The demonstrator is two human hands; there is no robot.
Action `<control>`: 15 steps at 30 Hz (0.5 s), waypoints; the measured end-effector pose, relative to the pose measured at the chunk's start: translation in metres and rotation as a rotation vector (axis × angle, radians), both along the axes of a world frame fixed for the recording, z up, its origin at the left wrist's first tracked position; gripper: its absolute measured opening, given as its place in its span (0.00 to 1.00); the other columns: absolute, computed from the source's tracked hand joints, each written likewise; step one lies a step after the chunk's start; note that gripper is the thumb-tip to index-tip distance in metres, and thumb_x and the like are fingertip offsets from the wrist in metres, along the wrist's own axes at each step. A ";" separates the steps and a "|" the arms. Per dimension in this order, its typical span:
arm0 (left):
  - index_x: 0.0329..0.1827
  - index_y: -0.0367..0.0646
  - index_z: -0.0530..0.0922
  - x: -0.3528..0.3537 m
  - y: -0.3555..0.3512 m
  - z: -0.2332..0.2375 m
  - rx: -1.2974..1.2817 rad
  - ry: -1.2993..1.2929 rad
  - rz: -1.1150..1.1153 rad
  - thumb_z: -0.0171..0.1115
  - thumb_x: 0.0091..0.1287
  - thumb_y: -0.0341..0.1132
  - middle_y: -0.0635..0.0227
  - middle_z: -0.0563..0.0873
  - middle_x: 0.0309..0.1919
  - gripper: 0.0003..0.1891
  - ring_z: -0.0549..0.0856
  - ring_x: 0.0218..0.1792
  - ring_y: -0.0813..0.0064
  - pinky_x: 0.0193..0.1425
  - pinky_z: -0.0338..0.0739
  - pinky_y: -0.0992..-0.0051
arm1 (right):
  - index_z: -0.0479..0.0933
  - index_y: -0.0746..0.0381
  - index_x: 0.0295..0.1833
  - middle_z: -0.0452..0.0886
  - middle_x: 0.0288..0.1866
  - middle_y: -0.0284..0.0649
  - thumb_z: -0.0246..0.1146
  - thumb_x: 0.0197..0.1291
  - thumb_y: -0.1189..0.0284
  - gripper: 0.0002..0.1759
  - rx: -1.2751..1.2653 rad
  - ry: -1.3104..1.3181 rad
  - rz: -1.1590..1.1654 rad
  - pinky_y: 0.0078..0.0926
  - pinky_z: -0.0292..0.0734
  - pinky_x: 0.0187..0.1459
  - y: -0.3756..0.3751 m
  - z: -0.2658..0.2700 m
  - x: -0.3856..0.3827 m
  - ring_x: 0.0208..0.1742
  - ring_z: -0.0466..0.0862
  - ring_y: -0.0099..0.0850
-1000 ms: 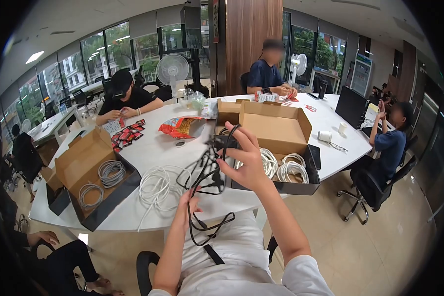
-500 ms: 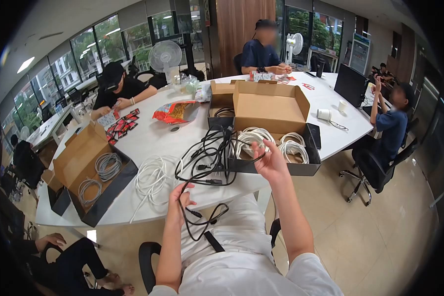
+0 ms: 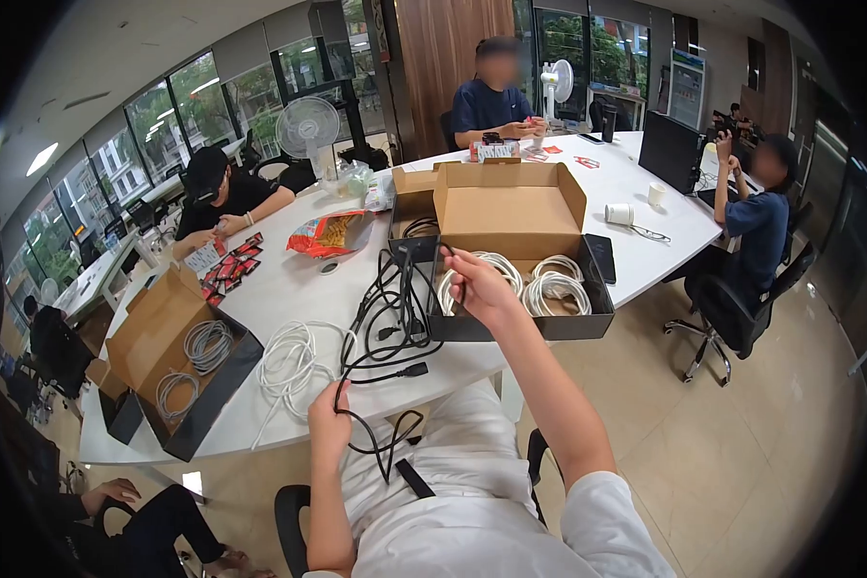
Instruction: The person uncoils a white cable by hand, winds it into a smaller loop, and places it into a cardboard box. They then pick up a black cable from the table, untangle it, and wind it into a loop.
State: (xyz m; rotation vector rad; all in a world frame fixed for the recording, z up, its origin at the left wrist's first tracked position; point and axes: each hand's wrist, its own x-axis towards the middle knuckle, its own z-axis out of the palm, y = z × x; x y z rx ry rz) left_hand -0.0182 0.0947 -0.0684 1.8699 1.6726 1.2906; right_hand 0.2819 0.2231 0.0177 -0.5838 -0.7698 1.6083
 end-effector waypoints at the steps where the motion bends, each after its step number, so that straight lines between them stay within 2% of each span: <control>1: 0.50 0.38 0.79 -0.002 -0.001 0.002 -0.005 0.026 0.028 0.54 0.65 0.24 0.53 0.84 0.38 0.12 0.82 0.37 0.53 0.41 0.75 0.61 | 0.76 0.62 0.57 0.78 0.41 0.24 0.56 0.70 0.72 0.13 0.084 -0.054 -0.015 0.14 0.70 0.31 0.005 0.001 -0.008 0.29 0.71 0.13; 5: 0.50 0.39 0.79 -0.010 -0.009 0.006 0.016 0.145 0.148 0.55 0.64 0.26 0.53 0.83 0.38 0.12 0.81 0.39 0.49 0.43 0.75 0.59 | 0.76 0.60 0.60 0.76 0.39 0.26 0.56 0.70 0.73 0.15 0.337 -0.223 -0.105 0.15 0.68 0.29 0.002 0.016 -0.040 0.30 0.72 0.15; 8: 0.50 0.41 0.80 -0.016 -0.014 0.009 0.012 0.177 0.231 0.56 0.64 0.27 0.56 0.82 0.40 0.13 0.81 0.43 0.51 0.47 0.73 0.57 | 0.76 0.60 0.59 0.76 0.39 0.26 0.55 0.70 0.73 0.14 0.221 -0.079 -0.014 0.16 0.67 0.28 -0.001 0.020 -0.045 0.30 0.71 0.15; 12: 0.50 0.43 0.81 -0.018 -0.018 0.006 -0.042 0.323 0.319 0.58 0.63 0.29 0.55 0.79 0.51 0.12 0.76 0.54 0.52 0.59 0.65 0.48 | 0.76 0.59 0.59 0.77 0.36 0.22 0.56 0.69 0.74 0.14 0.152 -0.195 -0.014 0.14 0.66 0.28 0.003 0.024 -0.042 0.29 0.72 0.14; 13: 0.50 0.44 0.81 -0.018 -0.017 0.005 -0.004 0.328 0.346 0.58 0.63 0.29 0.53 0.76 0.54 0.12 0.73 0.58 0.50 0.62 0.62 0.46 | 0.77 0.60 0.52 0.75 0.34 0.24 0.55 0.70 0.71 0.10 0.136 -0.220 -0.024 0.14 0.64 0.26 -0.001 0.029 -0.045 0.27 0.70 0.14; 15: 0.50 0.45 0.81 -0.018 -0.013 0.001 0.067 0.335 0.401 0.58 0.64 0.30 0.49 0.71 0.61 0.12 0.67 0.64 0.48 0.68 0.54 0.41 | 0.75 0.60 0.45 0.72 0.30 0.25 0.52 0.70 0.69 0.08 0.110 -0.256 -0.011 0.15 0.62 0.24 -0.007 0.036 -0.047 0.23 0.67 0.14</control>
